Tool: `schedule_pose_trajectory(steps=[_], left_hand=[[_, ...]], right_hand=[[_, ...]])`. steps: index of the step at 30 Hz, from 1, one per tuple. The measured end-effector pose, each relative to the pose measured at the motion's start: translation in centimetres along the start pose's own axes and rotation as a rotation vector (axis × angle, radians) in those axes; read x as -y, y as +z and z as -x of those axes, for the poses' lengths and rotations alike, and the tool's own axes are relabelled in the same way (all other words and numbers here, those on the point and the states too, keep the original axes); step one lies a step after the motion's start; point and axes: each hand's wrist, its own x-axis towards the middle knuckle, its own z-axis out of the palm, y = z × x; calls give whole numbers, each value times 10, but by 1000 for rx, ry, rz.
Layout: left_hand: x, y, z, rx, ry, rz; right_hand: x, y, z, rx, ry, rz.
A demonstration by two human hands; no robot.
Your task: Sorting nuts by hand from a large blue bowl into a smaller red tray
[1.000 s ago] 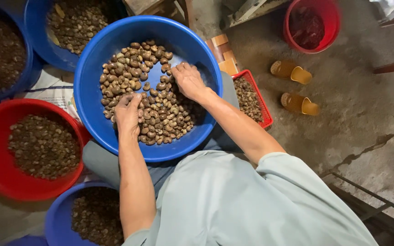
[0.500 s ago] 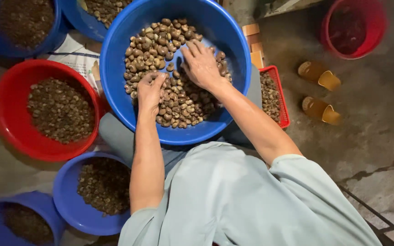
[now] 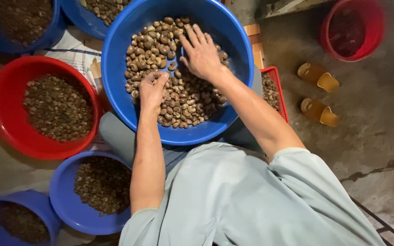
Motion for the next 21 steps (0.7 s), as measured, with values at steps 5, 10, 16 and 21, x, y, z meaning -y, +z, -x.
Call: schedule_pose_trajectory(steps=[5,10,16,21], left_hand=[[-1,-1,2,-15,-8,-3],[-2,0,2,20,25,-75],[11,-2,-7,-2,49,-37],[8,1,-4,-19,39,-90]], right_hand=[[-5,10,5,210,57,-49],[-5,10,32,335,16,20],[-20,10,9,-175,-23,-150],[-30,55,-25,49,79,-93]])
